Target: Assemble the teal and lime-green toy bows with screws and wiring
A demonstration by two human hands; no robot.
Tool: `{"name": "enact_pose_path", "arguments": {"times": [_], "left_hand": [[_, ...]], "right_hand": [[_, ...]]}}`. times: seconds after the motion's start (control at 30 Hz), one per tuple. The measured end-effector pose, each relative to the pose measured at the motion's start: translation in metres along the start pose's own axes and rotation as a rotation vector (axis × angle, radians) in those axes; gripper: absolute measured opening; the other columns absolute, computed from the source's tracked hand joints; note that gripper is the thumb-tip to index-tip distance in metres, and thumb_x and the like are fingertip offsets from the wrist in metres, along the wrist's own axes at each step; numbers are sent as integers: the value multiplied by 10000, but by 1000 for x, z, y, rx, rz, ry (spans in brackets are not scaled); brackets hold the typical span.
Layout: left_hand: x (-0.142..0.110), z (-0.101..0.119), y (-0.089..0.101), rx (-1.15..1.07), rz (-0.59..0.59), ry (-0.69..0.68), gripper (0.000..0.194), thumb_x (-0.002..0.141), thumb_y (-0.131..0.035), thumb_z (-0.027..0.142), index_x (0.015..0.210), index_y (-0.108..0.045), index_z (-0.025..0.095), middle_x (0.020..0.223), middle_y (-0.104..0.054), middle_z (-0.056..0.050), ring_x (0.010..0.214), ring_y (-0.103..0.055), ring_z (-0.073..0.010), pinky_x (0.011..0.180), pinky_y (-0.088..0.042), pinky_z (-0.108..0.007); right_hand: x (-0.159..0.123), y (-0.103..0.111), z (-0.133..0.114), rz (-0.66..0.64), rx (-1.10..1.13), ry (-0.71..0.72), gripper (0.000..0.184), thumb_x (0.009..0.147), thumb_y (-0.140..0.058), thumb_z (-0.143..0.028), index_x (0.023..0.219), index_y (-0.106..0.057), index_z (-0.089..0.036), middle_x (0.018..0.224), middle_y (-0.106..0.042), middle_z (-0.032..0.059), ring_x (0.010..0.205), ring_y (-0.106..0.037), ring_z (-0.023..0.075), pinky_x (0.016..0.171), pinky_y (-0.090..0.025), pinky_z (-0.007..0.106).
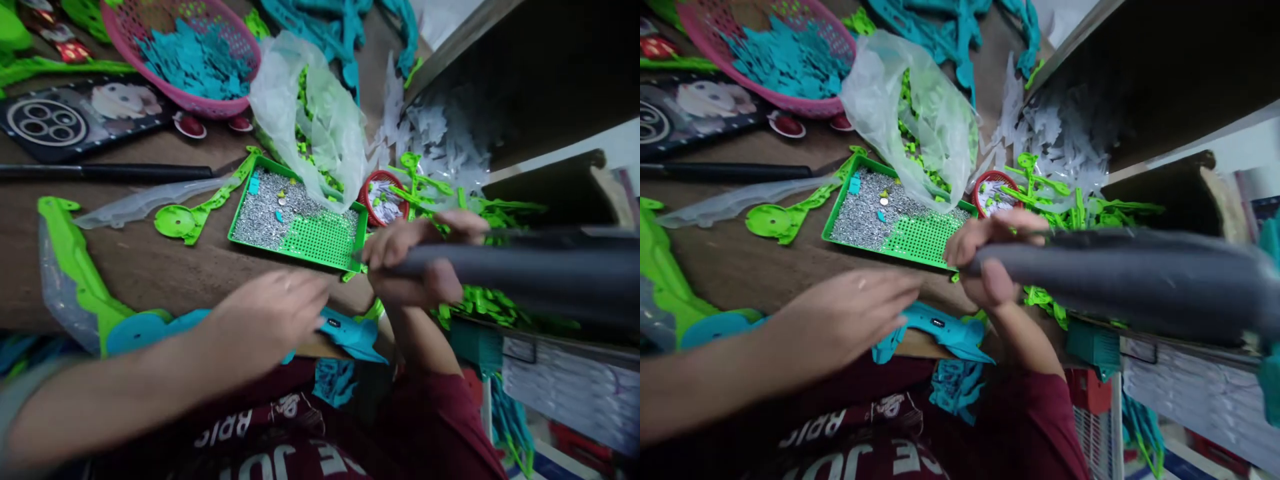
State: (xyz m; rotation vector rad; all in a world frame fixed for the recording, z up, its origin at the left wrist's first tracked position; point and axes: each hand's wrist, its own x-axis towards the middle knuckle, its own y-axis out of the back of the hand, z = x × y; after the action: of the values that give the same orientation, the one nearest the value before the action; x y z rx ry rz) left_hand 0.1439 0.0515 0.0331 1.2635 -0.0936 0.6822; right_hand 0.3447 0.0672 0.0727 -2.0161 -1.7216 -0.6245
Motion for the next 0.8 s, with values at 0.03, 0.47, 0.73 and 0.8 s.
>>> {"name": "enact_pose_path", "arguments": {"times": [0.03,0.47,0.73,0.8], "left_hand": [[22,-18,-3,38,-60,-80,422,1070,-351,317,1220,-659,70,1304,-687,-112,1185,-655,-202,1019,-514,-367],[60,-101,-6,363,-327,-119,313,951,-626,205,1007,-686,-97,1245,-657,-291,1270,-577,-408,1067,-442,-573],[-15,-22,25,132,-106,-92,398,1056,-355,282,1229,-673,117,1287,-686,-111,1175,-642,-253,1051,-492,-420],[-39,8,17,12,-74,-37,339,1031,-419,221,1234,-678,143,1282,-690,-86,1196,-626,-236,1136,-413,-413]], "right_hand": [[8,2,12,93,29,65,239,829,-627,-431,1053,-576,-363,529,-432,-96,365,-427,106,363,-418,224],[28,10,117,216,-21,-94,392,830,-624,-589,1029,-507,-272,578,-441,-100,417,-464,96,449,-415,251],[25,8,134,194,-2,-174,466,821,-643,-621,1077,-459,-279,574,-443,-114,414,-471,101,451,-430,263],[25,7,136,179,30,-136,428,830,-658,-587,1054,-452,-286,577,-457,-118,408,-465,92,440,-425,252]]}}
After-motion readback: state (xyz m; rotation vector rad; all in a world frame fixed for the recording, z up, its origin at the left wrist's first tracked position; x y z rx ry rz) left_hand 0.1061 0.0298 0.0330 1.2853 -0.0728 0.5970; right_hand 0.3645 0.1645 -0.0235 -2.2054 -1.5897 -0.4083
